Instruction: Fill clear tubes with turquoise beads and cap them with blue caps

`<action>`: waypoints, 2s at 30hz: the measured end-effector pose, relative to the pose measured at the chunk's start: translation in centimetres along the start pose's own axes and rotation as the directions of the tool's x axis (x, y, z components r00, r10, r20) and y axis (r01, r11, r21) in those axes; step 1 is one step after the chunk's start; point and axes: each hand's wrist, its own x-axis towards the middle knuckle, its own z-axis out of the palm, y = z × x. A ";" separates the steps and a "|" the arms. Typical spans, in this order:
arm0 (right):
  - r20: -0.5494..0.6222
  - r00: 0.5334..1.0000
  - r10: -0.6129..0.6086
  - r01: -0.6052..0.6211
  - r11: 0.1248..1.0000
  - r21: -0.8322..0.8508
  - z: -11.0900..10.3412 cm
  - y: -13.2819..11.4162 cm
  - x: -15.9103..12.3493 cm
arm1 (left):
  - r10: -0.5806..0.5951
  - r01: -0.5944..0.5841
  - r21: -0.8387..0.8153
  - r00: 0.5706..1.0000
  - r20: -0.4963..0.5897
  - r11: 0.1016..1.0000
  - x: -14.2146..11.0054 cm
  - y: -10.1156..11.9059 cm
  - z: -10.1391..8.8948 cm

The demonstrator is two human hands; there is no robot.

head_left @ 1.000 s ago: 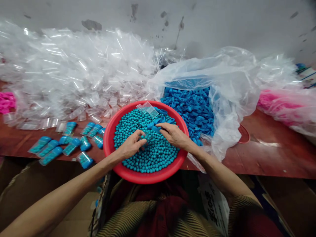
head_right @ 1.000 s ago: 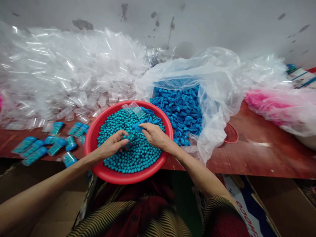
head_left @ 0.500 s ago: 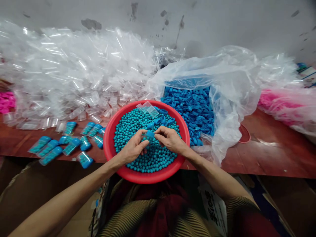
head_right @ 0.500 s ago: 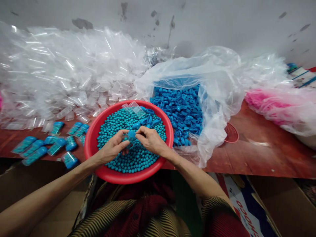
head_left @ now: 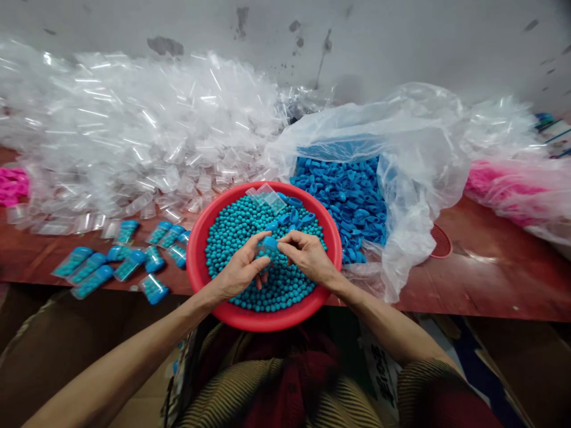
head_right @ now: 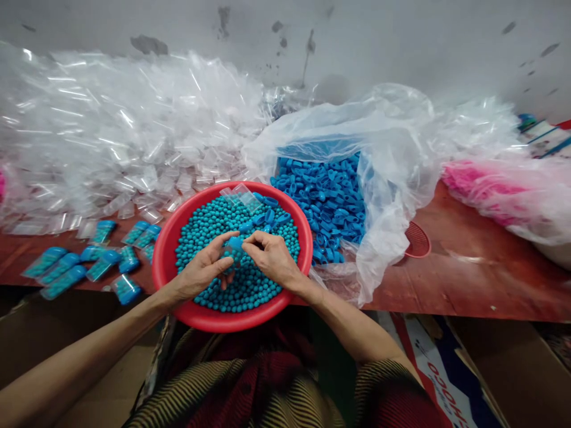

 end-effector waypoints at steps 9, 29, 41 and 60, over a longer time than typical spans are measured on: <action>0.024 0.998 -0.057 0.058 0.998 -0.025 0.0 0.1 -0.7 | 0.015 -0.009 0.066 0.996 -0.091 0.998 -0.3 -0.2 0.4; 0.244 0.968 0.060 -0.128 0.953 0.274 -2.0 -0.1 1.1 | -0.003 0.005 0.040 0.998 -0.064 0.999 -0.4 0.0 0.2; 0.319 0.931 -0.176 0.332 0.768 -0.547 0.8 -0.9 -1.4 | 0.119 -0.097 0.156 0.983 -0.137 0.983 -0.5 -0.3 0.9; 0.152 0.962 -0.226 0.269 0.714 -0.646 2.6 -0.7 -2.5 | 0.127 -0.126 0.015 0.976 -0.177 0.992 -0.5 1.3 2.1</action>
